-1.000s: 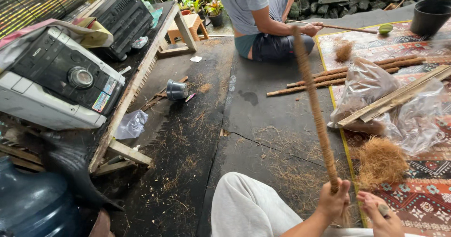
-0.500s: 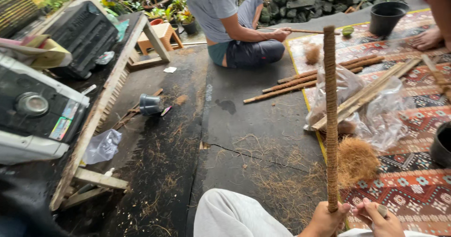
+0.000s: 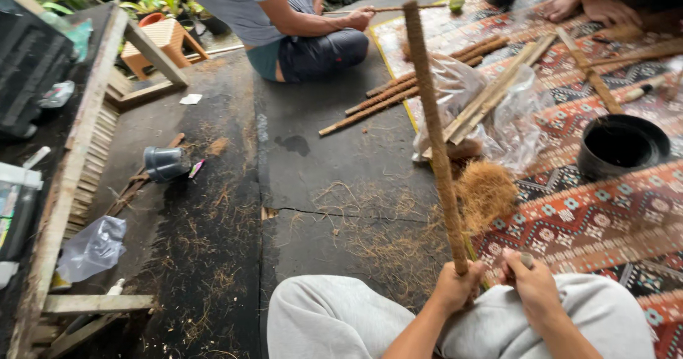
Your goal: The person sits on the floor and assembles a broom by hand. They gather coconut coir, attach it to a wooden handle, and use a metal pipe to compress and secure the bristles along the handle.
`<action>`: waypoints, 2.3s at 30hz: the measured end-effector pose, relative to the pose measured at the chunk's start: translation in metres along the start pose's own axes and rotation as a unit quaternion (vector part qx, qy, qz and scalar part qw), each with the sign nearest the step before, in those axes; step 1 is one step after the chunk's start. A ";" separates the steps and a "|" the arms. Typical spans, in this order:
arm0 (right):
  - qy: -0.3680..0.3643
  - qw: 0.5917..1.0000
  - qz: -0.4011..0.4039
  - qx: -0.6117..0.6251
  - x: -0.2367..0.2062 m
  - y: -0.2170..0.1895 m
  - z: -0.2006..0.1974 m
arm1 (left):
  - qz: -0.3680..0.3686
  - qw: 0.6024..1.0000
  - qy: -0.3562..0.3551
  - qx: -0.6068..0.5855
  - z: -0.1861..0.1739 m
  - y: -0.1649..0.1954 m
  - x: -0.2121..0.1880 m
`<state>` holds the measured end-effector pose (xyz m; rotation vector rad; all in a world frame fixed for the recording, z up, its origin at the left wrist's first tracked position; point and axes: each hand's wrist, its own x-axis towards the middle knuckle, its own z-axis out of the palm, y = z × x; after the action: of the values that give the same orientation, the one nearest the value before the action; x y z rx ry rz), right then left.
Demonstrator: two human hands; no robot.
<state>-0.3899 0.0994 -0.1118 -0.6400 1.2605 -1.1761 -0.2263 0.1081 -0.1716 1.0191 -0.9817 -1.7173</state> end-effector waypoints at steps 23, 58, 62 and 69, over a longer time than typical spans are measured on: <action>-0.028 0.984 -0.057 -0.167 -0.056 -0.039 0.007 | 0.065 0.994 0.088 0.004 0.018 0.043 -0.003; -0.266 0.770 -0.304 -0.493 -0.102 -0.155 0.060 | 0.397 0.555 -0.056 0.728 0.001 0.191 -0.053; -0.305 0.725 -0.353 -0.506 -0.113 -0.153 0.065 | 0.301 0.599 -0.103 0.735 -0.011 0.183 -0.041; -0.316 0.697 -0.363 -0.532 -0.109 -0.151 0.079 | 0.278 0.605 -0.123 0.736 -0.002 0.160 -0.042</action>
<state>-0.3510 0.1321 0.0841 -2.3639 0.9676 -0.5333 -0.1668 0.0994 -0.0171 1.1140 -2.6985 -0.1612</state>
